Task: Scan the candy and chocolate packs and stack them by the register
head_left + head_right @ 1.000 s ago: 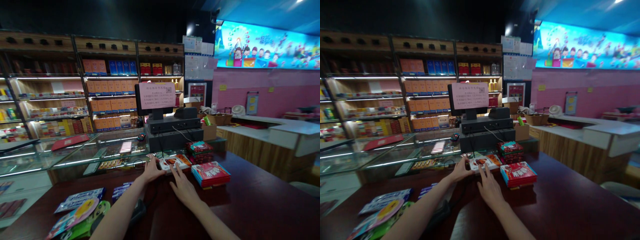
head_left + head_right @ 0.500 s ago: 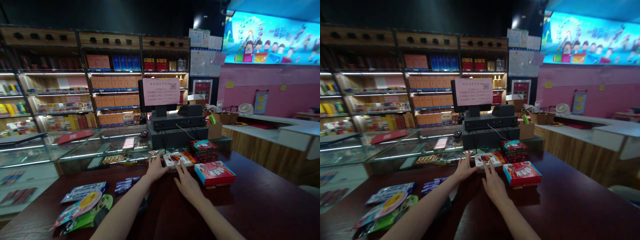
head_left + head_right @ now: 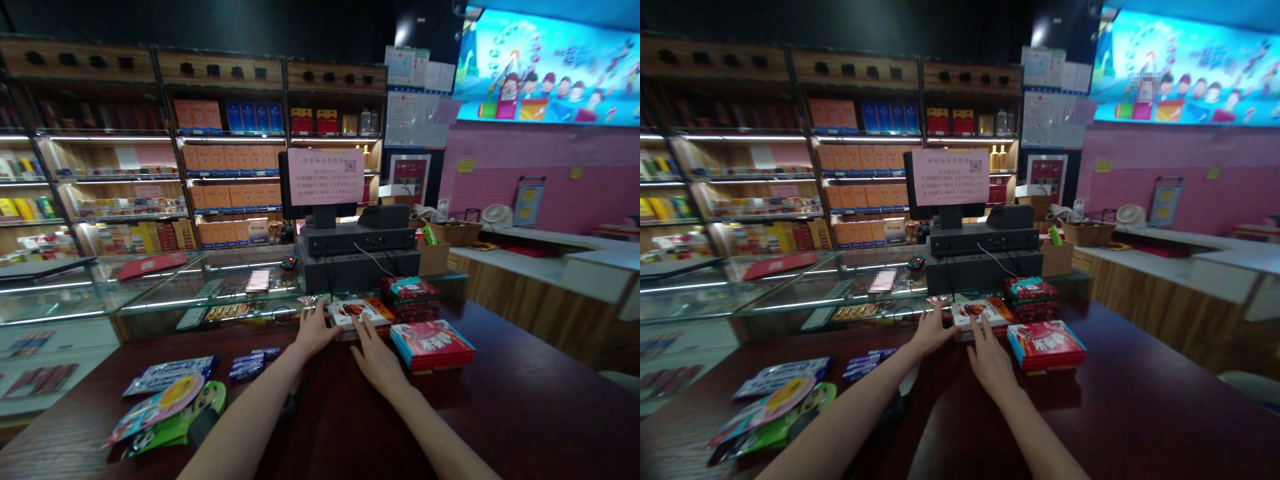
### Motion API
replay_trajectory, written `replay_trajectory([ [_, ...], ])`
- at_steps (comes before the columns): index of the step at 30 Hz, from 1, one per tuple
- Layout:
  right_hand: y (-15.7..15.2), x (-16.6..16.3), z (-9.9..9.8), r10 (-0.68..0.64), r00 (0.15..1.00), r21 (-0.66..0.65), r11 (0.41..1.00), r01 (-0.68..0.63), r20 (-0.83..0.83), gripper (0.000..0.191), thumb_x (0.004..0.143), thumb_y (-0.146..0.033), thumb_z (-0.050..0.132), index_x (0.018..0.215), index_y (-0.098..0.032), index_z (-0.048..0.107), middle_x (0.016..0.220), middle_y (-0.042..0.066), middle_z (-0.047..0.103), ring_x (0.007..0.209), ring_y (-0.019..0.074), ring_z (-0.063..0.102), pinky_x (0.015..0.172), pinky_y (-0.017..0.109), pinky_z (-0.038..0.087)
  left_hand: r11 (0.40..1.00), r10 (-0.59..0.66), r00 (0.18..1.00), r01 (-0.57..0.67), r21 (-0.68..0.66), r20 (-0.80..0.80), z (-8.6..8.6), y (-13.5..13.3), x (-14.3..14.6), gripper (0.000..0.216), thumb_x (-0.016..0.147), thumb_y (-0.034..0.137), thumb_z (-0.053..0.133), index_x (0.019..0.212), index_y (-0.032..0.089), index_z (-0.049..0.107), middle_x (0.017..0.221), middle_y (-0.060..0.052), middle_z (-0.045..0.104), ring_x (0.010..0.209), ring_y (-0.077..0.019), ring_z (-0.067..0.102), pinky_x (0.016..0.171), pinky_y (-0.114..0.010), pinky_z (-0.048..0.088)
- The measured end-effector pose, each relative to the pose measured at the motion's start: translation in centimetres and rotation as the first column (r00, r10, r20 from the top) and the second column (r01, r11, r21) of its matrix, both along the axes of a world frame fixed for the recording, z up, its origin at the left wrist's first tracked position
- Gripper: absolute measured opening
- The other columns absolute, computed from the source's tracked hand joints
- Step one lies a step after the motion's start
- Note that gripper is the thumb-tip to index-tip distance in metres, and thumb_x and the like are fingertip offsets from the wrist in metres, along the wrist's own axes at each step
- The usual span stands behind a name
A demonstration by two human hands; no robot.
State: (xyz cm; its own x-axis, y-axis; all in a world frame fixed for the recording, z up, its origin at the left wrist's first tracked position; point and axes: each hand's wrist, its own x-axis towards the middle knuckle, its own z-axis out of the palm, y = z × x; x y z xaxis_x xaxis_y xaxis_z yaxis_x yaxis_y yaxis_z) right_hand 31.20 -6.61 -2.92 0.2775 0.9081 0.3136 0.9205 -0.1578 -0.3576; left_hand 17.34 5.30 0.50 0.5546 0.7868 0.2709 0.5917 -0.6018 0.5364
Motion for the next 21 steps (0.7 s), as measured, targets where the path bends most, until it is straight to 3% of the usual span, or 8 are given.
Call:
replay_trajectory([
  [21,-0.11,-0.58,0.72,-0.005,1.0,-0.004,1.0,0.005,0.003,0.069,0.091,-0.02,0.047,0.156,-0.019,0.025,0.165,0.014,0.018,0.139,0.032,0.045,0.104,0.042,0.047,1.0,-0.005,1.0,0.005,-0.006,-0.016,0.02,0.2,0.0,0.062,0.081,0.044,0.062,0.135,0.026,0.037,0.121,-0.005,0.071,0.131,-0.0262,0.053,0.118,-0.051,0.014],
])
